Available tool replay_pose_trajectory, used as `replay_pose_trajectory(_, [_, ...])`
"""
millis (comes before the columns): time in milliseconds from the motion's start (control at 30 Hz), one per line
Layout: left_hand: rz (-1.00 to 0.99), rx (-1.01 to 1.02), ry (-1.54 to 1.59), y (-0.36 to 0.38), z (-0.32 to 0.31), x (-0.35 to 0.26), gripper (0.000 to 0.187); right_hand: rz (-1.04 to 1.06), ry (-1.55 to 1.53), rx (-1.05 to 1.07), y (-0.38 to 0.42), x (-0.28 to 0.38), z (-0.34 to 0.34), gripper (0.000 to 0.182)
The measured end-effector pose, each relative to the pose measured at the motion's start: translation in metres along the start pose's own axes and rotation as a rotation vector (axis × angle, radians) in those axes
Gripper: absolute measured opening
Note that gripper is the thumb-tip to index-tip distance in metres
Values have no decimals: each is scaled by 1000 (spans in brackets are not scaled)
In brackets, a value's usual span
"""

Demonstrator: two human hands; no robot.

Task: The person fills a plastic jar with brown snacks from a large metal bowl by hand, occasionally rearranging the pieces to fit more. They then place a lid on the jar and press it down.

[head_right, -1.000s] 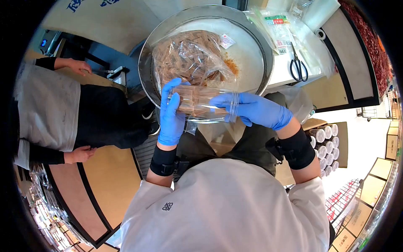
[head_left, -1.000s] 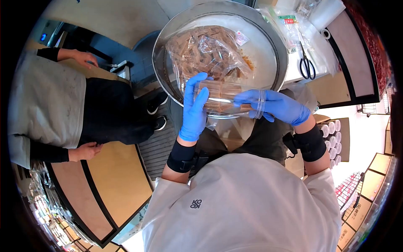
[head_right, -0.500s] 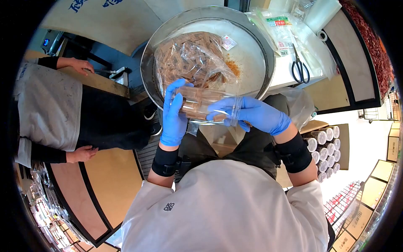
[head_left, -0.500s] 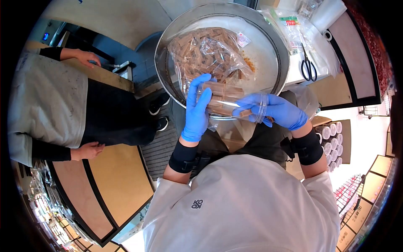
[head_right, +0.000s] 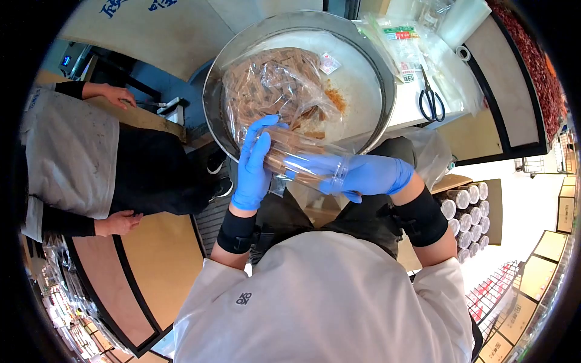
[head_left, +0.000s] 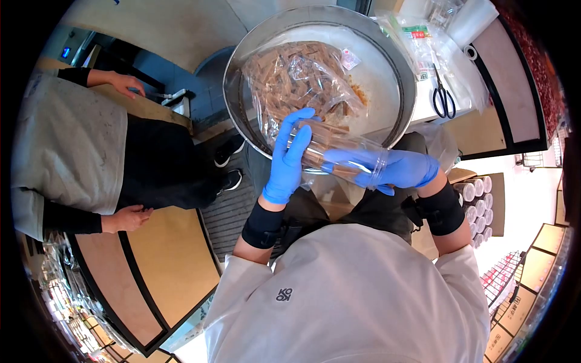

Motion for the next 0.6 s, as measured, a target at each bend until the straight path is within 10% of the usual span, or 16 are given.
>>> replay_pose_trajectory(400, [46,-53,19,-3,1,4,34,70,25,-109,0,-12,9,53])
replay_pose_trajectory(600, [175,-121,201,-7,5,9,34,149,-172,-574,15,-7,13,30])
Point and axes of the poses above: each hand's wrist, its own y-axis away from the middle knuckle, its own z-axis out of the back of the hand, x = y × z, the point moved 5 cm from there along -y, towards the middle knuckle, and after that the axes turned 15 degrees about -y, right-handed, at the moved point
